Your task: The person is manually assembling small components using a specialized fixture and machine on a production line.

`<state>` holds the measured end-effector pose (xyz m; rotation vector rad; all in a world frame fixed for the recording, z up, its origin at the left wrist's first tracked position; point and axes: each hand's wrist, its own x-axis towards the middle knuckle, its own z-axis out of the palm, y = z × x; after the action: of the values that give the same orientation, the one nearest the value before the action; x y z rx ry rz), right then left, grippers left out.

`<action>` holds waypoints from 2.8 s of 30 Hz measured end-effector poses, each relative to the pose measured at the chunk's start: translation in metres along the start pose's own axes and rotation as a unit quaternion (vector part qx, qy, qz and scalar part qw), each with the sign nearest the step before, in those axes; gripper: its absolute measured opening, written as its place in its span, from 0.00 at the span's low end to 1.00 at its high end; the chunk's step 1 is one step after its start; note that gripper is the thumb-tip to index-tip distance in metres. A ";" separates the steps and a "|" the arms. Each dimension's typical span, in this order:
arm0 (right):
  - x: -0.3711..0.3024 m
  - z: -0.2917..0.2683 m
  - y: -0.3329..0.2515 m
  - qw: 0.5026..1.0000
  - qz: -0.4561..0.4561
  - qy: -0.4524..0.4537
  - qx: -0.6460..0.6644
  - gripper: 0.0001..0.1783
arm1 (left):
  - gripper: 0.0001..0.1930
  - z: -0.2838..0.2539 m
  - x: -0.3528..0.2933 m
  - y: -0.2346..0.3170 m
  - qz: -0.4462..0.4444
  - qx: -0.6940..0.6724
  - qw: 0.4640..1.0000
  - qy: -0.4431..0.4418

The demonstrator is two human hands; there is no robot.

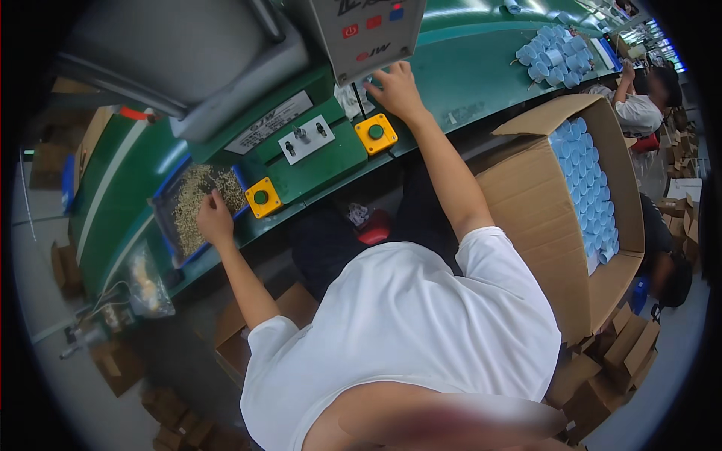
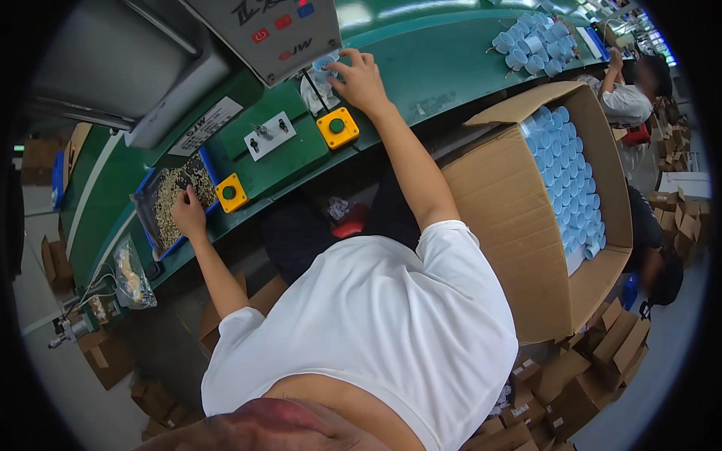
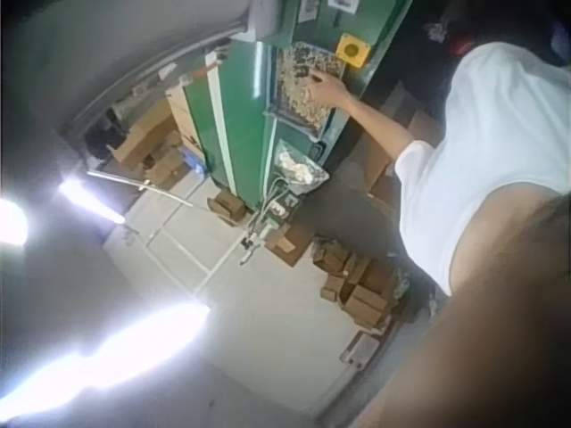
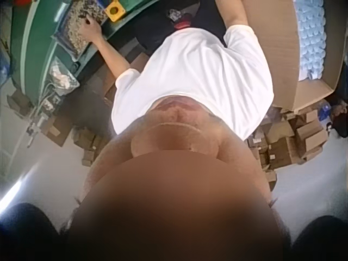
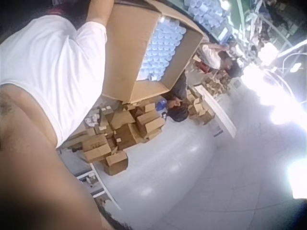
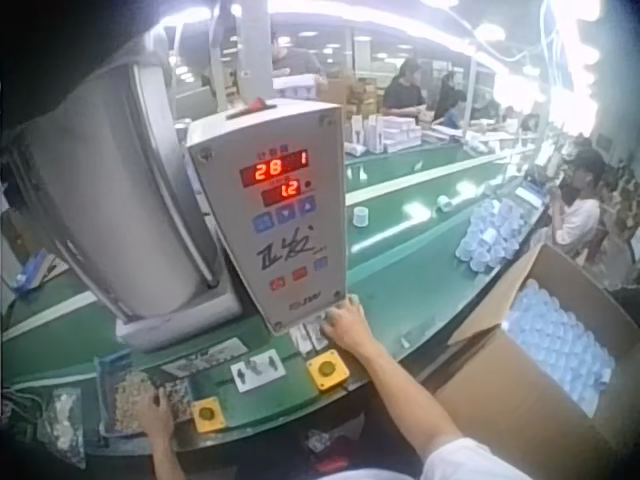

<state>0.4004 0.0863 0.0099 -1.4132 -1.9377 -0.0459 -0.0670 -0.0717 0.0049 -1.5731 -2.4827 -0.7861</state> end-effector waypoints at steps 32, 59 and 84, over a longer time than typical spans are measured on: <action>-0.020 -0.028 -0.174 0.962 -0.040 0.064 0.264 0.33 | 0.19 -0.004 0.000 0.003 -0.020 -0.054 0.998 -0.004; -0.008 -0.028 -0.177 0.979 -0.048 -0.036 0.193 0.32 | 0.18 -0.001 0.001 0.006 0.005 -0.020 0.999 0.031; -0.067 -0.011 -0.068 0.966 0.074 0.110 0.220 0.15 | 0.13 0.010 -0.011 0.075 0.217 -0.242 0.946 0.001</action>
<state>0.3579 0.0002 0.0051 -1.1913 -1.5362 0.2710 0.0053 -0.0506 0.0201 -2.1569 -1.8986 -1.3719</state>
